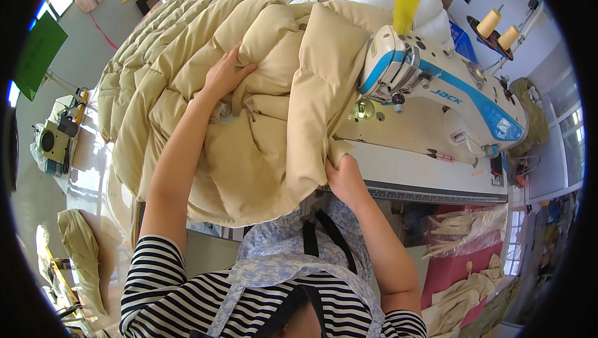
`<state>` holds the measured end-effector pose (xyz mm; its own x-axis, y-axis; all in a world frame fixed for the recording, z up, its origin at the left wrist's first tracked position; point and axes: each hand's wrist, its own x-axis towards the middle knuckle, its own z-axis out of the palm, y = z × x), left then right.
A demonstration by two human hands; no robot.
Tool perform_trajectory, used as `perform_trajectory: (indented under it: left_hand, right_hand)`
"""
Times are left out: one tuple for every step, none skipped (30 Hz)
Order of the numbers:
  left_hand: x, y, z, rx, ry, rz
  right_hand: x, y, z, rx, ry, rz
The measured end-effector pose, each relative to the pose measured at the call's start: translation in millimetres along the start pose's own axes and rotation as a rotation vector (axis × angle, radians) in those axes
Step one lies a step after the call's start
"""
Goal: The person sews a beige quilted jacket using a sewing machine. They guide the fabric under the needle, align edges, and adjust the jacket as needed while operating the machine.
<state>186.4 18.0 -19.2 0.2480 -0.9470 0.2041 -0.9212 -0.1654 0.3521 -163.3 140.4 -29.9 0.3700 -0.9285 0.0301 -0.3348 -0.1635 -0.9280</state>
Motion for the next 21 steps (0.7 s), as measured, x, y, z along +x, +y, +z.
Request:
perform_trajectory:
  left_hand:
    - [5.4,-11.5,8.6,-0.025,-0.098,-0.013]
    - [7.5,-26.4,13.7,-0.085,-0.025,-0.060]
    - [10.0,-43.5,13.5,-0.165,0.077,-0.085]
    - [9.7,-60.2,10.7,-0.236,0.269,-0.047]
    - [17.0,-78.7,-3.1,-0.254,0.339,-0.022]
    - [15.8,-97.0,-18.9,-0.286,0.342,-0.065]
    - [19.8,-112.9,-40.7,-0.293,0.378,-0.084]
    - [19.1,-127.1,-63.4,-0.239,0.421,-0.138]
    - [19.3,-139.8,-89.4,-0.226,0.486,-0.165]
    - [19.0,-148.7,-111.4,-0.326,0.583,-0.123]
    - [15.8,-158.6,-136.5,-0.277,0.617,-0.156]
    - [15.9,-163.6,-153.5,-0.336,0.774,-0.062]
    - [13.9,-168.7,-169.6,-0.331,0.854,-0.053]
    - [12.1,-170.7,-177.3,-0.273,0.814,-0.138]
    - [8.4,-172.6,-184.2,-0.210,0.814,-0.187]
    - [4.4,-172.5,-186.3,-0.052,0.650,-0.225]
    - [-1.2,-170.9,-186.3,0.086,0.453,-0.268]
    - [-9.9,-168.9,-186.9,0.054,0.271,-0.367]
    - [-20.4,-164.6,-185.6,0.090,0.303,-0.312]
    - [-30.5,-159.0,-187.5,0.081,0.281,-0.312]
    - [-44.0,-152.6,-189.4,0.022,0.357,-0.118]
  right_hand:
    - [-4.6,3.2,-3.0,-0.033,-0.002,0.013]
    - [-8.4,6.4,-6.2,-0.065,-0.006,0.027]
    - [-10.4,9.4,-9.0,-0.097,-0.008,0.040]
    - [-11.5,12.4,-11.0,-0.067,0.021,0.100]
    - [-10.7,15.0,-12.4,-0.070,0.016,0.149]
    - [-9.3,17.6,-12.7,-0.073,0.008,0.197]
    - [-6.4,19.7,-12.1,-0.053,0.005,0.263]
    - [-2.9,21.5,-10.3,-0.101,0.010,0.271]
    - [1.8,22.9,-7.5,-0.114,0.032,0.231]
    - [7.2,23.7,-3.8,-0.103,0.050,0.213]
    - [13.0,24.0,0.4,-0.094,0.069,0.194]
    - [19.6,23.1,5.0,-0.076,0.084,0.221]
    - [25.5,21.1,10.1,-0.087,0.079,0.159]
    - [31.1,17.3,14.4,-0.084,0.082,0.127]
    - [35.3,11.7,18.8,-0.061,0.082,0.121]
    - [38.3,4.2,20.6,-0.128,0.043,0.206]
    - [38.6,-5.0,22.1,-0.286,0.122,0.004]
    - [37.6,-16.1,22.4,-0.421,0.211,-0.173]
    - [35.7,-28.3,22.3,-0.546,0.301,-0.354]
    - [32.4,-41.3,19.7,-0.517,0.294,-0.337]
    - [28.8,-54.2,16.4,-0.497,0.303,-0.267]
